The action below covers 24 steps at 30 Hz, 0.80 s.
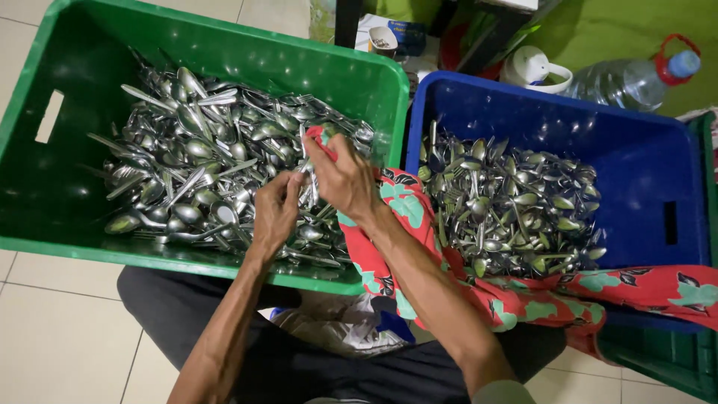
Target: Wiping and polishing metal spoons one by one with a cloth and moving them between bins.
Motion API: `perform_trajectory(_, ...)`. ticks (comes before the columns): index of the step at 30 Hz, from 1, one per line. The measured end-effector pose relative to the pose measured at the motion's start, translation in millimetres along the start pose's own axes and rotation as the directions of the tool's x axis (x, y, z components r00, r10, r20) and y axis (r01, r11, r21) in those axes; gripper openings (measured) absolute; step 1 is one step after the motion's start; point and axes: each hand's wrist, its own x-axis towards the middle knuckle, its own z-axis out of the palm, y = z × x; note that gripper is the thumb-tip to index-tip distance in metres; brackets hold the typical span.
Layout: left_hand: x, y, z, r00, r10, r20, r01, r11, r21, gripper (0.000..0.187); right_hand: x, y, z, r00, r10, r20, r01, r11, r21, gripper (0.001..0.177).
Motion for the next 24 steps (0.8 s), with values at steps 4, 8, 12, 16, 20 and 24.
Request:
perform_trajectory(4,-4.3,-2.6,-4.3,1.0,0.004,0.009,-0.004,1.0,0.017,0.029,3.4,19.2,6.7,0.973,0.19,-0.13,-0.178,0.979,0.098,0.028)
perform_trajectory(8,-1.4,-4.9,-3.0,0.999,-0.033,-0.006,0.033,0.999,0.002,0.029,4.1,10.1,-12.8,0.891,0.437,-0.121,-0.389,0.875,0.288,0.037)
perform_trajectory(12,2.4,0.2,-5.9,0.993,-0.12,-0.018,0.118,0.988,-0.097,0.028,-2.3,16.6,-5.1,0.844,0.528,-0.096,-0.474,0.818,0.326,0.045)
perform_trajectory(16,3.1,-20.6,-1.5,0.994,-0.111,-0.008,0.109,0.987,-0.117,0.02,1.8,11.1,-9.3,0.824,0.557,-0.101,-0.488,0.79,0.372,0.044)
perform_trajectory(20,1.9,-18.9,2.4,0.983,-0.172,0.059,0.18,0.967,-0.179,0.019,-7.4,18.2,13.4,0.94,0.309,-0.144,-0.279,0.941,0.193,0.04)
perform_trajectory(24,0.1,-1.1,1.5,0.986,-0.147,0.075,0.158,0.974,-0.165,0.025,-6.2,13.4,20.9,0.997,0.053,-0.057,-0.056,0.997,-0.047,0.034)
